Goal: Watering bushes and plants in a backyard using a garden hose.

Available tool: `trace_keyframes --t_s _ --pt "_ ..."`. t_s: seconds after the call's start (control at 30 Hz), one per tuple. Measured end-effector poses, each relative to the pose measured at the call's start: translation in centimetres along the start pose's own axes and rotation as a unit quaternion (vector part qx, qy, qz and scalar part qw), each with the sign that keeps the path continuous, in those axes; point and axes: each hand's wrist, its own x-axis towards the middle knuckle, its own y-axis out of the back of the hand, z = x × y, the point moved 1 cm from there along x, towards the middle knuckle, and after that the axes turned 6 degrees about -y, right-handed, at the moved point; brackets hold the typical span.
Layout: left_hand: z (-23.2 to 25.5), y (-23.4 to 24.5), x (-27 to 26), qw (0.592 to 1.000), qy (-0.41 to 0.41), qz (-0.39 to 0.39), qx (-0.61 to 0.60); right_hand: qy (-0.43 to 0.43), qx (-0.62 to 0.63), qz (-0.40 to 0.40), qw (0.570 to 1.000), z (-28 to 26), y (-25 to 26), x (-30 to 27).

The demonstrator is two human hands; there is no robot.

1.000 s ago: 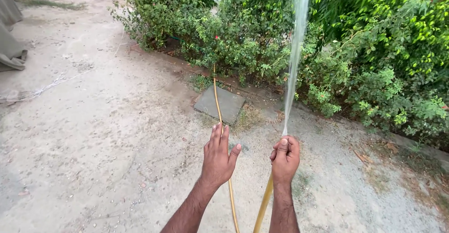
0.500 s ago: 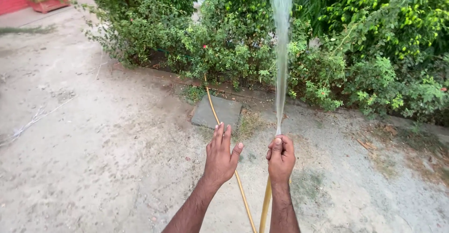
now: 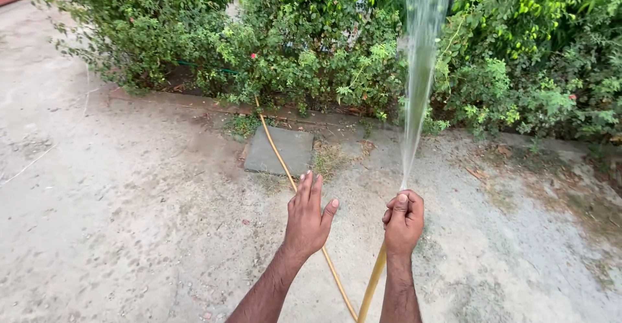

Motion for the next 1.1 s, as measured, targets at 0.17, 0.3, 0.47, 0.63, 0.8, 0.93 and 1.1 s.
trace_keyframes --t_s 0.17,0.3,0.47,0.63,0.8,0.93,1.1 --pt "0.5 -1.3 0.4 1.0 -0.008 -0.022 -0.018 -0.004 -0.028 0.033 0.999 -0.8 2.3 -0.4" --pt "1.9 -2.9 0.0 0.999 -0.028 -0.036 -0.028 0.015 -0.045 0.067 0.997 -1.2 5.0 -0.5" --pt "4.2 -4.4 -0.2 0.997 -0.039 -0.061 -0.037 0.016 -0.034 0.095 0.995 -1.4 8.2 -0.6" --pt "6.5 -6.0 -0.9 0.994 -0.063 -0.068 -0.05 0.014 -0.041 0.119 0.992 -2.9 11.0 -1.7" --pt "8.9 -7.0 -1.7 0.992 -0.073 -0.08 -0.061 0.012 -0.045 0.137 0.99 -4.2 13.8 -2.8" --pt "10.7 -7.7 -2.8 0.99 -0.082 -0.086 -0.071 0.01 -0.047 0.154 0.987 -4.9 16.1 -3.7" --pt "12.4 -9.4 -4.3 0.987 -0.098 -0.103 -0.068 0.004 -0.067 0.174 0.982 -7.0 18.5 -5.3"
